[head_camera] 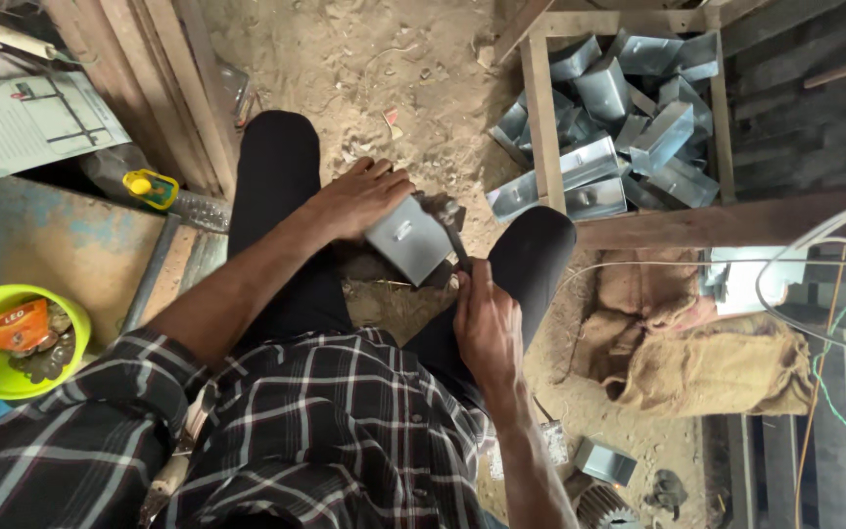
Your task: The person sits on the ground and uses a hammer to strike a small metal box placed on a wooden block. They repeatedly hit the box to flatten or shape it, occasionally adjusting its position.
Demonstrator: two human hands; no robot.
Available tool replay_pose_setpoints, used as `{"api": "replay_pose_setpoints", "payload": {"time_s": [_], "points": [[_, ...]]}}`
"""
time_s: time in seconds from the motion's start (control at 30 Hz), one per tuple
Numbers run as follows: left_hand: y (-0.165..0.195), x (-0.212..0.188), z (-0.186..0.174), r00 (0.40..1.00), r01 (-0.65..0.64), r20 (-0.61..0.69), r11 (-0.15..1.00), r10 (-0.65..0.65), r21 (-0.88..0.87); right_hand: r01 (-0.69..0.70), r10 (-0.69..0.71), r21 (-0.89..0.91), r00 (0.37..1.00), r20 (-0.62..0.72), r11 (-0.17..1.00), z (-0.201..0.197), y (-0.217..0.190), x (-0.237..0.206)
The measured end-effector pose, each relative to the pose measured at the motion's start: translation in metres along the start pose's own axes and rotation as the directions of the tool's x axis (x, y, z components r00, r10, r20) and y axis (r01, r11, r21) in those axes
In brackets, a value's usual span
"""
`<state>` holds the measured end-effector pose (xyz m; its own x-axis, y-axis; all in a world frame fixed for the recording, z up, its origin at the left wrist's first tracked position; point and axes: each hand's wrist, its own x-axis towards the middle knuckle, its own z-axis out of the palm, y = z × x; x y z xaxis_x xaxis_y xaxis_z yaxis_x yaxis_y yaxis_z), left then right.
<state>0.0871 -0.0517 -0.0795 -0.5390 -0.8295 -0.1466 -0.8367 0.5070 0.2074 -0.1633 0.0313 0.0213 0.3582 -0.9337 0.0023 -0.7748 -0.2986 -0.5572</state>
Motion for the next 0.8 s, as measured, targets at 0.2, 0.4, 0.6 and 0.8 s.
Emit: {"api": "replay_pose_setpoints", "payload": {"time_s": [0.2, 0.4, 0.6, 0.8], "points": [[-0.007, -0.007, -0.005, 0.995, -0.052, -0.086, 0.998, 0.048, -0.043, -0.091, 0.126, -0.184, 0.973, 0.192, 0.979, 0.019, -0.027, 0.021], [-0.007, -0.009, -0.004, 0.995, 0.036, 0.092, 0.996, -0.028, -0.08, -0.14, 0.166, -0.178, 0.976, 0.144, 0.974, 0.023, -0.031, 0.014], [-0.008, -0.008, -0.002, 1.0, 0.007, 0.02, 0.995, -0.005, -0.102, -0.106, 0.139, -0.236, 0.982, 0.13, 0.966, 0.021, -0.027, 0.015], [-0.008, -0.011, -0.003, 0.999, 0.017, 0.035, 0.987, -0.012, -0.162, -0.116, 0.143, -0.172, 0.978, 0.152, 0.978, 0.025, -0.025, 0.012]]}}
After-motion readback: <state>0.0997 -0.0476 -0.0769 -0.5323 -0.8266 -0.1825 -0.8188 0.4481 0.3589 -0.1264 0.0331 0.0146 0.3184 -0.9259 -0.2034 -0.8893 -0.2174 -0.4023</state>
